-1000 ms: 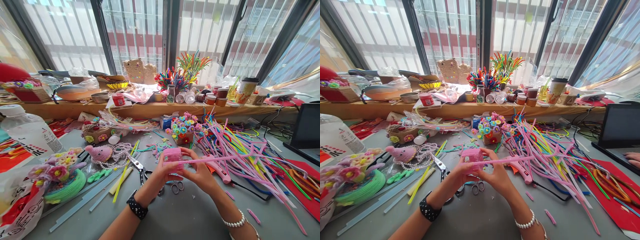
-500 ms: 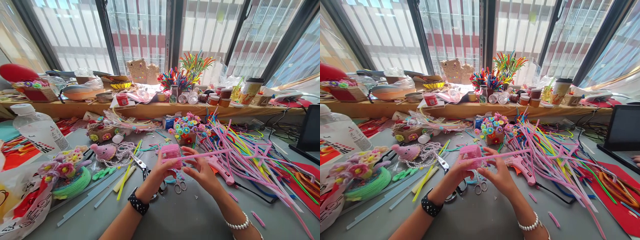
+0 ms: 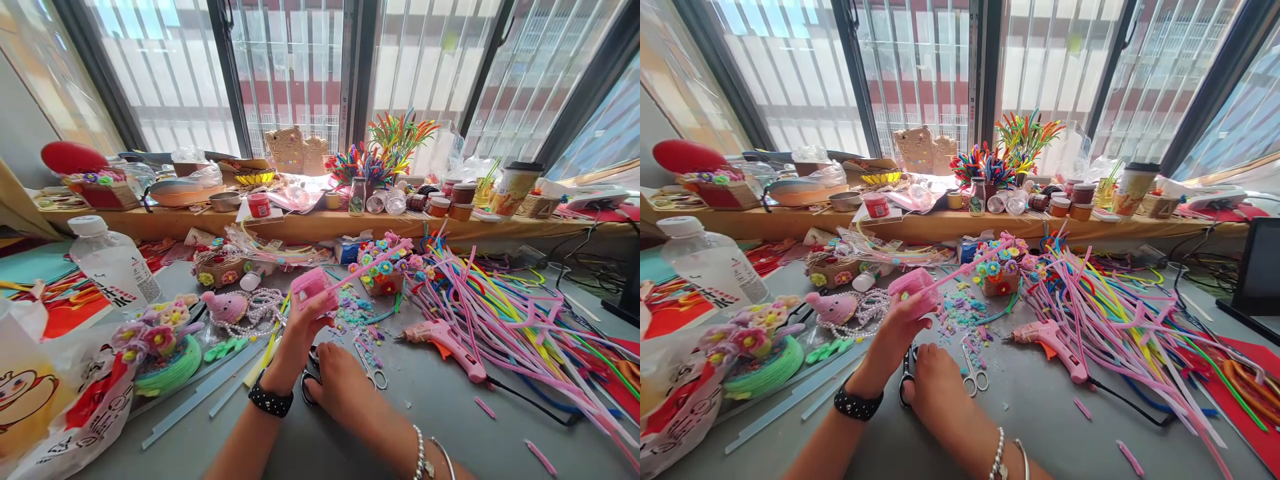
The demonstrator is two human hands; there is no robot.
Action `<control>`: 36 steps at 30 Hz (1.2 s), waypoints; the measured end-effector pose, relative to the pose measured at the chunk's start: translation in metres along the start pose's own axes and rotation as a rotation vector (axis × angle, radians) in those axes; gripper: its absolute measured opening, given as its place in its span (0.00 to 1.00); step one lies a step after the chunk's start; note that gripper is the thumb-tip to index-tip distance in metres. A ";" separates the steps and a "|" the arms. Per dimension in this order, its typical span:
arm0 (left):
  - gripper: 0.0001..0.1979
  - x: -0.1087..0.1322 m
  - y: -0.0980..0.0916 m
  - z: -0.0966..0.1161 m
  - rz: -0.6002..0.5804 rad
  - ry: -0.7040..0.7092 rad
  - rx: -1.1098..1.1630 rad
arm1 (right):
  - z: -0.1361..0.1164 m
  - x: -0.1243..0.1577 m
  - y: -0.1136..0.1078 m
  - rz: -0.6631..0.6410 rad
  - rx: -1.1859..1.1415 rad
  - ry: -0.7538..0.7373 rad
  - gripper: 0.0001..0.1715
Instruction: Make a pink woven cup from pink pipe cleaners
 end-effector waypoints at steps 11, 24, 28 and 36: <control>0.15 0.002 0.001 0.018 0.002 0.016 0.129 | 0.017 -0.022 -0.006 -0.063 -0.101 0.009 0.08; 0.13 -0.008 -0.018 0.034 0.116 0.095 0.251 | 0.104 0.024 -0.064 0.156 -0.591 0.187 0.14; 0.13 -0.010 -0.022 0.030 0.166 0.071 0.252 | 0.110 0.035 -0.073 0.190 -0.675 0.191 0.19; 0.13 -0.010 -0.021 0.026 0.195 0.042 0.202 | 0.095 0.045 -0.068 0.160 -0.569 0.084 0.20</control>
Point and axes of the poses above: each hand's wrist, its own x-axis away from the middle knuckle, its own y-axis out of the palm, z = x × y, the point moved 9 cm from there along -x, towards the middle knuckle, and after that the axes turned 13 degrees about z, right-handed, at the moved point
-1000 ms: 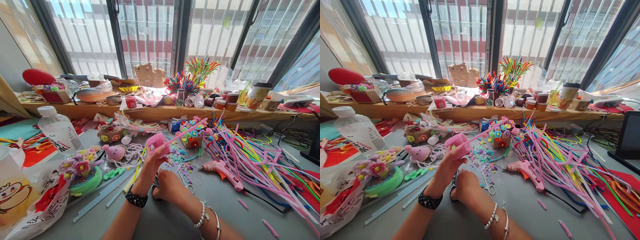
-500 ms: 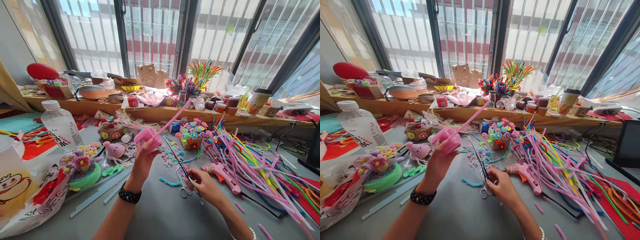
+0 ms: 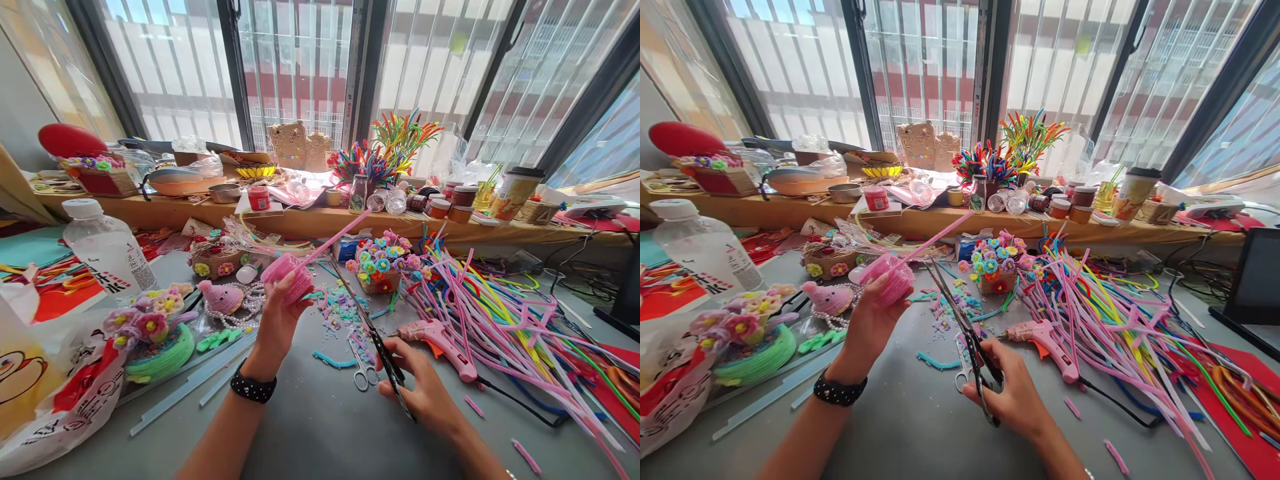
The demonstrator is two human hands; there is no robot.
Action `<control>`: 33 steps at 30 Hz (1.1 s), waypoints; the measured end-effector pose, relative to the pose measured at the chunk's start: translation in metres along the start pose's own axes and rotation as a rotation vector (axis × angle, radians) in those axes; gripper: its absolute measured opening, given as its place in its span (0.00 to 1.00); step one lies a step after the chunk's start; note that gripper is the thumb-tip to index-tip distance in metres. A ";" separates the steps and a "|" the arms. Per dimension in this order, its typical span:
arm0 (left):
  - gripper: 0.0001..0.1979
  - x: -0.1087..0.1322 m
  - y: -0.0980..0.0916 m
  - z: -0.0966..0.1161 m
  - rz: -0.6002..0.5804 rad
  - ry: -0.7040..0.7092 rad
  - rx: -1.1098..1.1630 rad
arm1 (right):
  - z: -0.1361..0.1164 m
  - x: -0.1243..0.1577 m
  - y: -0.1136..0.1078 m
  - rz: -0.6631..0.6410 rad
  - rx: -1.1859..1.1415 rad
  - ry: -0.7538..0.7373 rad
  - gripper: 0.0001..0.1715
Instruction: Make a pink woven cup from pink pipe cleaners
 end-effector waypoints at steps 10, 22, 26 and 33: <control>0.13 0.011 0.014 -0.022 -0.140 -0.073 -0.085 | -0.008 0.006 0.003 0.104 0.129 -0.138 0.17; 0.15 0.026 0.023 -0.040 -0.180 -0.167 -0.200 | -0.014 0.009 0.003 0.148 0.191 -0.235 0.16; 0.16 0.024 0.022 -0.041 -0.210 -0.150 -0.252 | -0.016 0.008 0.003 0.131 0.165 -0.252 0.17; 0.17 0.028 0.023 -0.047 -0.272 -0.158 -0.312 | -0.015 0.007 0.006 0.110 0.193 -0.201 0.16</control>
Point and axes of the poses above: each hand's wrist, its own x-axis away from the middle knuckle, its own y-axis out of the palm, z = x × y, the point moved 9 cm from there along -x, towards the middle knuckle, and after that the axes turned 13 degrees about z, right-handed, at the moved point
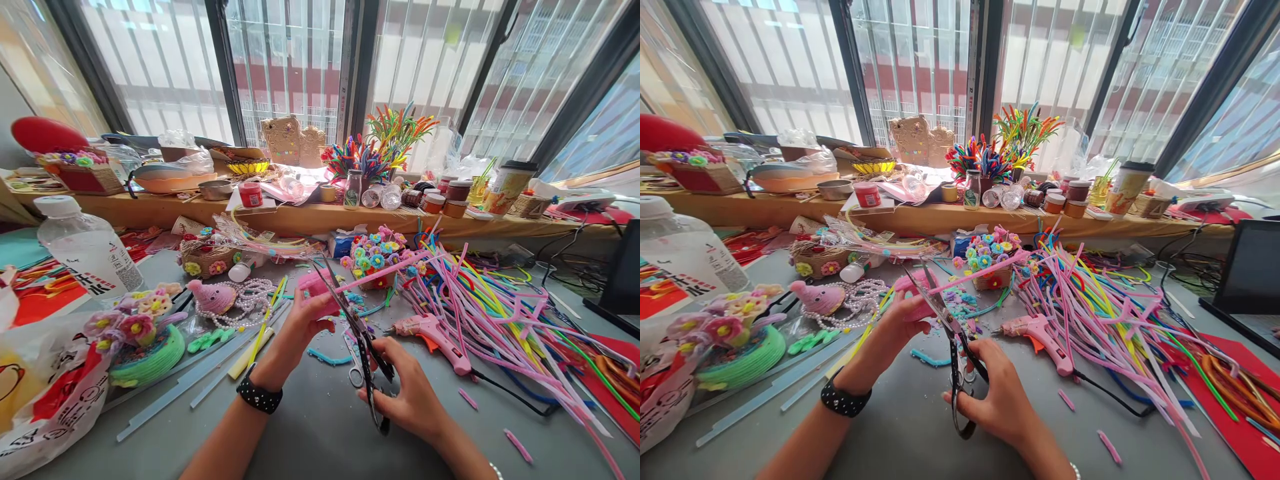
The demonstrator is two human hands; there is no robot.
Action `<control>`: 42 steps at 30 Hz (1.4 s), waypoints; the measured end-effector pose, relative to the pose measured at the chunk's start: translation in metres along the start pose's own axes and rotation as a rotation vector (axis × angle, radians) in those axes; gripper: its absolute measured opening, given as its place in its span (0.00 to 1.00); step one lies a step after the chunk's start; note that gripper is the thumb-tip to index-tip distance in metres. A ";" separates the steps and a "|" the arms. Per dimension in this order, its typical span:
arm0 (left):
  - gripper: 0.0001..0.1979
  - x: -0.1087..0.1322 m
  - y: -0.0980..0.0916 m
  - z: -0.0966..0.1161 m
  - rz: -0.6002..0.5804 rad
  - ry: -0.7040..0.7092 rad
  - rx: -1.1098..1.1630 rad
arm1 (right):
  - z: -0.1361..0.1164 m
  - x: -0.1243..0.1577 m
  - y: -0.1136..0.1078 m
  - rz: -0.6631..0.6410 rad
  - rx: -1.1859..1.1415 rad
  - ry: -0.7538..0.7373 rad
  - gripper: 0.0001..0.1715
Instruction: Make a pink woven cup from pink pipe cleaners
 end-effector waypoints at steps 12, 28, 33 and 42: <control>0.19 0.005 0.006 -0.006 0.001 -0.042 -0.009 | 0.001 0.001 0.006 0.012 0.064 -0.014 0.13; 0.23 -0.001 0.004 -0.015 -0.002 -0.070 0.061 | -0.004 0.004 0.007 0.043 0.047 -0.053 0.10; 0.24 0.000 0.004 -0.014 0.010 -0.050 0.026 | -0.003 0.006 0.009 0.022 0.038 -0.036 0.12; 0.23 -0.001 0.004 -0.016 0.007 -0.058 0.020 | -0.006 0.005 0.006 0.077 0.015 -0.057 0.11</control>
Point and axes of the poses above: each hand's wrist, its own x-axis away from the middle knuckle, its own y-axis out of the palm, z = x × y, the point moved 9 cm from there along -x, towards the middle knuckle, and after that the axes turned 13 degrees about z, right-handed, at the moved point
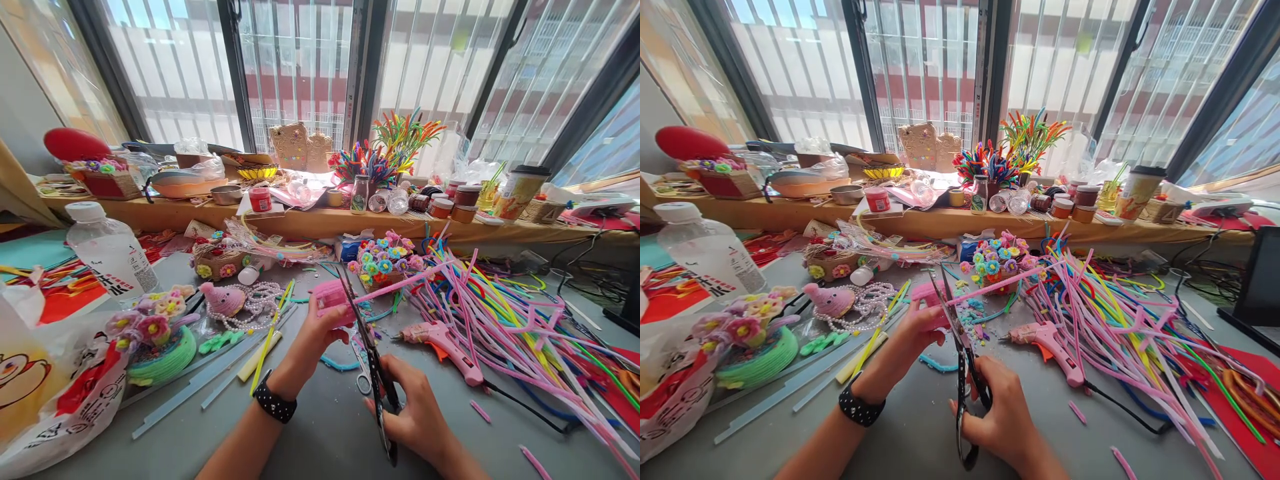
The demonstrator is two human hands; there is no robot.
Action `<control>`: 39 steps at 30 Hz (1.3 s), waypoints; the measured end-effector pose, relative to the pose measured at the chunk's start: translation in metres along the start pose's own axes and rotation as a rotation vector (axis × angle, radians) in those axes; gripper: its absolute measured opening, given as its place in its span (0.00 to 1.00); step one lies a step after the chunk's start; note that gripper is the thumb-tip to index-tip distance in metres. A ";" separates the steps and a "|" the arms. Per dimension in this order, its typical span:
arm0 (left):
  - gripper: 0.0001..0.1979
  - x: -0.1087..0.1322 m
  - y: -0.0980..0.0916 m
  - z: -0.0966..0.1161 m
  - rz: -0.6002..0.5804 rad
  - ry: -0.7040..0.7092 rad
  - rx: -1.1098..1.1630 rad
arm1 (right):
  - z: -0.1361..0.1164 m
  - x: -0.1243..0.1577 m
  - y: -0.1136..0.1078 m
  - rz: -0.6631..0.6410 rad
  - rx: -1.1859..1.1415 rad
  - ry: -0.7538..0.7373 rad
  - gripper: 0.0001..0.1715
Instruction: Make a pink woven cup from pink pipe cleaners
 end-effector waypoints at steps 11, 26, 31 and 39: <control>0.23 0.004 0.002 0.005 0.019 0.016 0.009 | -0.003 -0.002 -0.002 0.023 0.039 0.011 0.09; 0.17 0.004 -0.004 0.019 -0.001 0.076 0.023 | 0.016 -0.002 0.007 0.056 -0.084 0.159 0.07; 0.18 0.003 -0.004 0.030 -0.062 0.139 0.100 | 0.019 -0.002 0.019 -0.058 -0.071 0.261 0.10; 0.19 0.010 0.010 0.032 -0.186 0.150 0.034 | -0.007 -0.008 0.066 -0.269 0.188 0.232 0.10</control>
Point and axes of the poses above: each hand's wrist, its own x-axis away from the middle knuckle, its own y-axis out of the palm, z = x × y, the point moved 9 cm from there along -x, towards the middle knuckle, and after that the axes turned 13 degrees about z, right-handed, at the moved point
